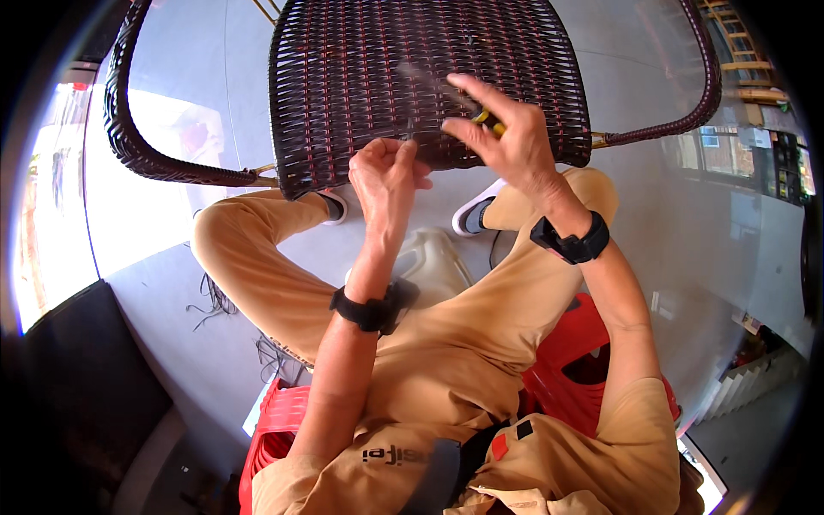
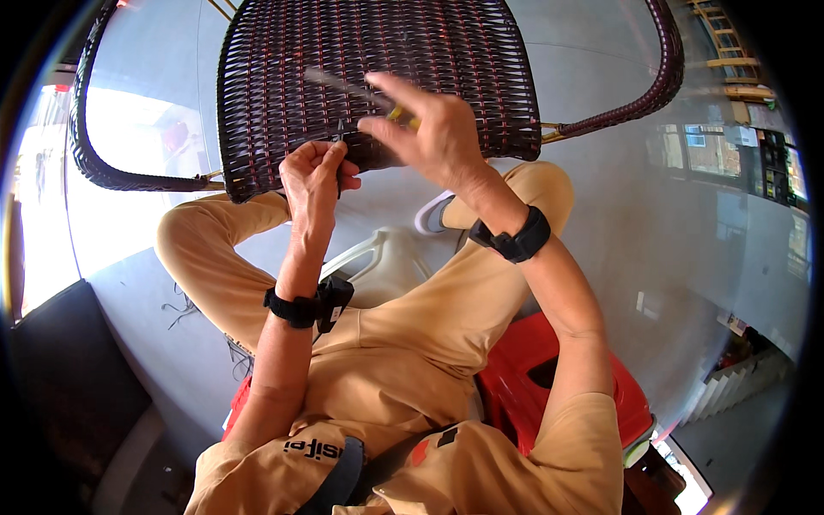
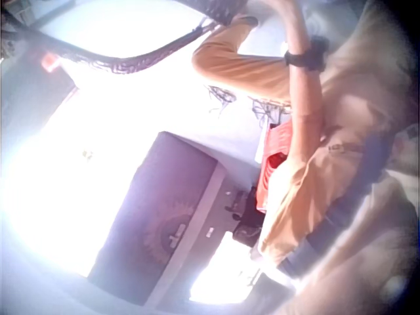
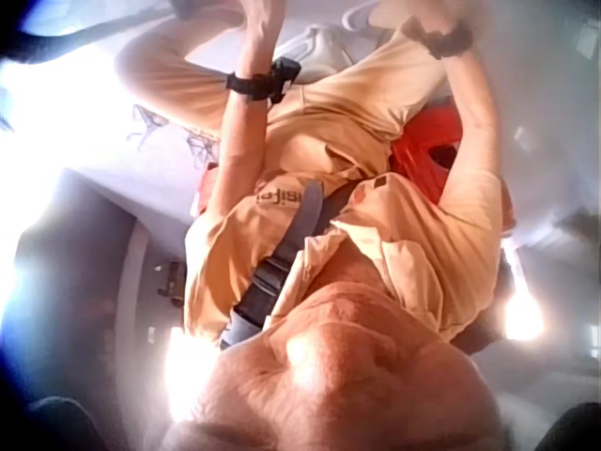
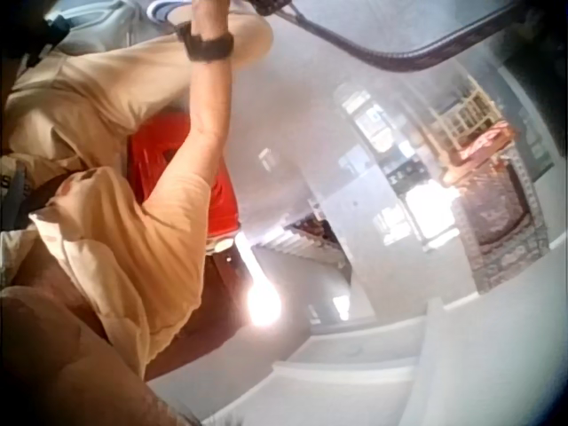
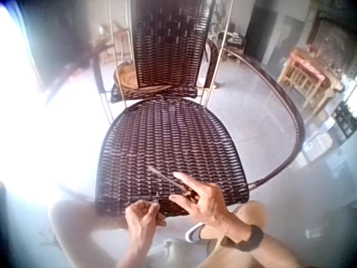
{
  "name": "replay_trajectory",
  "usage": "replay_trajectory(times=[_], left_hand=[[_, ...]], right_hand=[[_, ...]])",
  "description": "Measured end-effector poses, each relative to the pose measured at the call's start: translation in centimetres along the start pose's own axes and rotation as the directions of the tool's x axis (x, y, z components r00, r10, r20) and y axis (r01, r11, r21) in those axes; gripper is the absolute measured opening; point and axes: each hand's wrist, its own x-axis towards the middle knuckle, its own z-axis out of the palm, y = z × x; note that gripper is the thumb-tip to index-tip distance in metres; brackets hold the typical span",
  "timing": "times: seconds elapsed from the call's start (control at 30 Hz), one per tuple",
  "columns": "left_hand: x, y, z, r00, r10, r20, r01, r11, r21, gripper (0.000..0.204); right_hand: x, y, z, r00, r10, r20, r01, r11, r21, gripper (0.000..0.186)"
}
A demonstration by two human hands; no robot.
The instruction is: The person weaves a plastic strip into the back of a wicker chair and uses a screwdriver to pry open the weave and tuck the strip end inside.
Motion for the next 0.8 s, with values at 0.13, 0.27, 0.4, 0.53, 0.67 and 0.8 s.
replay_trajectory(times=[0.13, 0.27, 0.4, 0.53, 0.67, 0.8], left_hand=[[0.0, 0.1, -0.2, 1.0, 0.002, -0.009, -0.002, 1.0, 0.004, 0.02], [0.1, 0.3, -0.2, 1.0, -0.003, 0.012, 0.004, 1.0, -0.013, 0.02], [0.3, 0.3, 0.1, 1.0, -0.015, 0.012, 0.015, 0.999, -0.034, 0.02], [0.4, 0.2, -0.2, 0.998, 0.016, 0.06, -0.014, 0.999, -0.047, 0.019], [0.8, 0.6, -1.1, 0.983, -0.011, 0.184, 0.025, 0.997, -0.074, 0.018], [0.5, 0.7, -2.5, 0.942, 0.181, 0.284, -0.211, 0.974, 0.08, 0.026]], right_hand=[[2.2, 0.1, 1.6, 0.971, 0.202, 0.129, -0.193, 0.978, -0.081, 0.013], [3.0, 1.6, 3.8, 0.964, -0.078, 0.255, 0.094, 0.994, -0.05, 0.016], [3.8, 2.1, 3.1, 0.903, -0.133, 0.408, 0.152, 0.988, -0.013, 0.018], [5.6, 1.8, 3.0, 0.807, -0.209, 0.552, 0.269, 0.963, -0.029, 0.014], [7.1, 1.2, 2.7, 0.681, -0.187, 0.708, 0.386, 0.913, -0.13, 0.022], [6.7, 1.3, 2.0, 0.701, -0.21, 0.682, 0.452, 0.87, -0.197, 0.019]])
